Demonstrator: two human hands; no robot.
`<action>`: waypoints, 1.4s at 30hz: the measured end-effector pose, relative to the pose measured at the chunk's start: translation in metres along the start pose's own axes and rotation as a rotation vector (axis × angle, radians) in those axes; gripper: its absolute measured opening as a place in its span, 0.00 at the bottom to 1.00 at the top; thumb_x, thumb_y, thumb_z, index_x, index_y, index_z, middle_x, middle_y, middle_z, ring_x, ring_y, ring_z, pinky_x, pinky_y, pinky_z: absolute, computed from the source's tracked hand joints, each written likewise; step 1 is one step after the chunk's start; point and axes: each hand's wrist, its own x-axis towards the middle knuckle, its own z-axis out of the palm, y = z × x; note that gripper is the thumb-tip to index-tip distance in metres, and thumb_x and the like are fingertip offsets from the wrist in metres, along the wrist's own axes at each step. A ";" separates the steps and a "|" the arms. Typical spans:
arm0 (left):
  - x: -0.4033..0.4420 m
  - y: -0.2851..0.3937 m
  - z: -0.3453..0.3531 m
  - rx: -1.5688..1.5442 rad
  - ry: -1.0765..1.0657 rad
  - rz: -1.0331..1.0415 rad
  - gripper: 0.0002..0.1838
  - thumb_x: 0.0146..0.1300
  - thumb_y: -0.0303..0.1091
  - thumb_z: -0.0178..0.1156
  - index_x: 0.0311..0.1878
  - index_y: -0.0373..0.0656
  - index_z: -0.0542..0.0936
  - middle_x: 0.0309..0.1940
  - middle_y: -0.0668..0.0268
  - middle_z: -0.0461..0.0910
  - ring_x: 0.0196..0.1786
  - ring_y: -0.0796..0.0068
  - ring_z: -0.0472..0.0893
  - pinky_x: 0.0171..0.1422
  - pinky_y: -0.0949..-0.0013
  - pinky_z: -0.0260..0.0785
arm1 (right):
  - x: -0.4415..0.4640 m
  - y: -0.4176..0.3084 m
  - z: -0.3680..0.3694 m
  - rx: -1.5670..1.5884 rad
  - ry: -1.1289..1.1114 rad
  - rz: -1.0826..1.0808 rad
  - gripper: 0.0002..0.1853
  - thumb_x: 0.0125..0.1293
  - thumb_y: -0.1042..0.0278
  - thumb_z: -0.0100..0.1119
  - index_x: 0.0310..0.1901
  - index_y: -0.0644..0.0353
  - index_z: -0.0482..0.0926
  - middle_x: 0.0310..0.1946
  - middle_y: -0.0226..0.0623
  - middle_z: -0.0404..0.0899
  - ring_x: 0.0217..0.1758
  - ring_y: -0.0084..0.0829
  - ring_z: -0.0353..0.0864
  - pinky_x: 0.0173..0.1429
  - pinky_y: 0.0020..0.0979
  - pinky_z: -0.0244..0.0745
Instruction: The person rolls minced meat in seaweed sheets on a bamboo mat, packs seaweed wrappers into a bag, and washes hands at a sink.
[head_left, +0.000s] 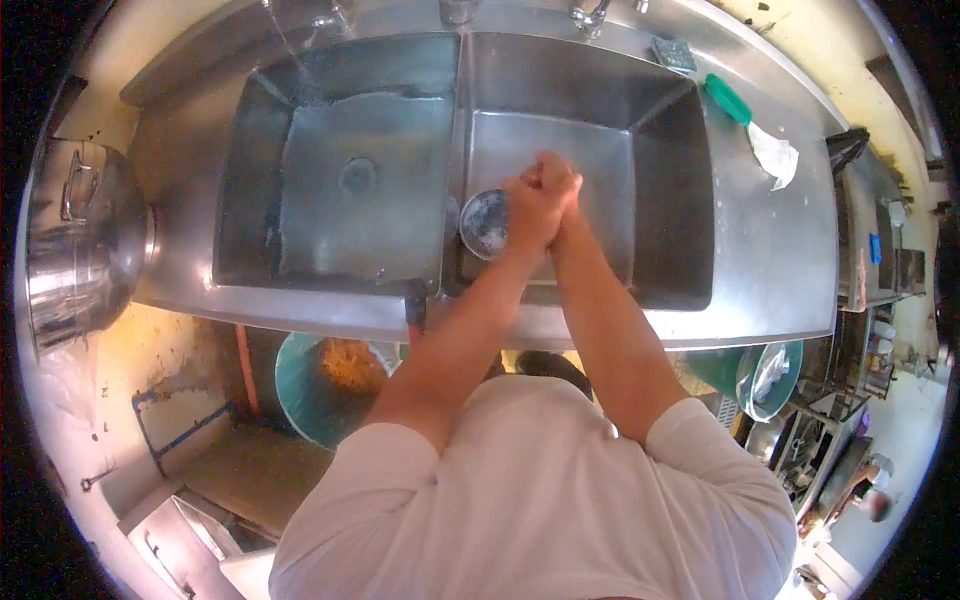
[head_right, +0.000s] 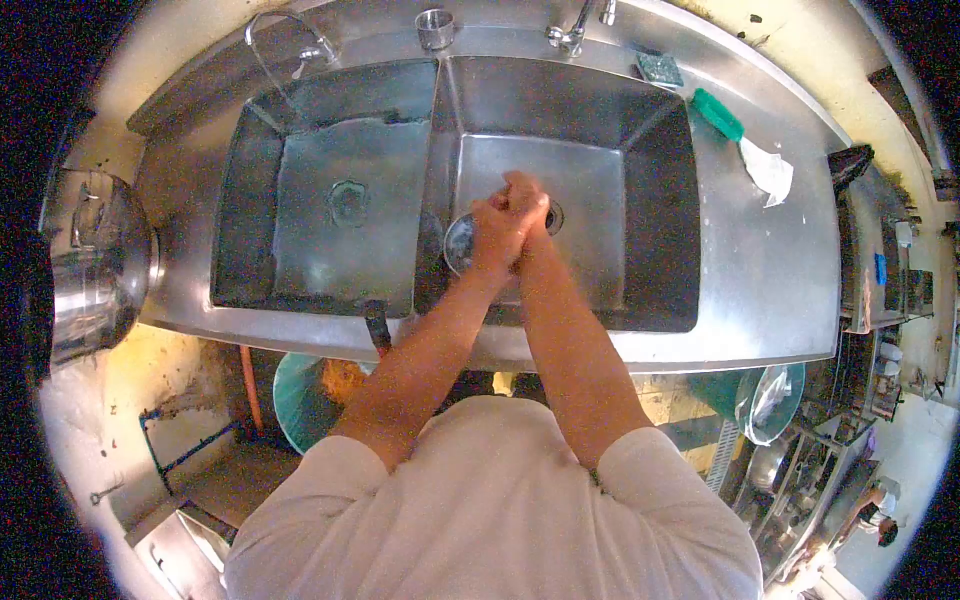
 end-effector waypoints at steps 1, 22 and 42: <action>0.003 -0.006 0.005 -0.125 0.214 -0.226 0.34 0.61 0.47 0.70 0.61 0.31 0.73 0.56 0.49 0.77 0.53 0.52 0.81 0.57 0.54 0.75 | -0.004 0.001 0.005 0.030 -0.015 0.028 0.15 0.71 0.52 0.62 0.41 0.57 0.81 0.26 0.35 0.76 0.30 0.31 0.76 0.41 0.34 0.74; 0.040 0.003 -0.054 -0.125 0.092 -0.435 0.08 0.66 0.36 0.60 0.36 0.41 0.82 0.39 0.59 0.85 0.39 0.62 0.83 0.48 0.57 0.76 | -0.031 0.031 0.025 -0.378 -0.041 -0.486 0.16 0.71 0.60 0.56 0.51 0.62 0.79 0.39 0.48 0.85 0.49 0.55 0.84 0.53 0.50 0.80; 0.066 -0.033 -0.110 -1.585 -0.109 -0.540 0.05 0.71 0.32 0.61 0.38 0.46 0.76 0.31 0.67 0.76 0.28 0.76 0.77 0.26 0.76 0.73 | -0.057 -0.034 0.041 0.649 -0.728 0.137 0.24 0.69 0.50 0.65 0.57 0.59 0.78 0.53 0.45 0.84 0.53 0.39 0.84 0.60 0.42 0.80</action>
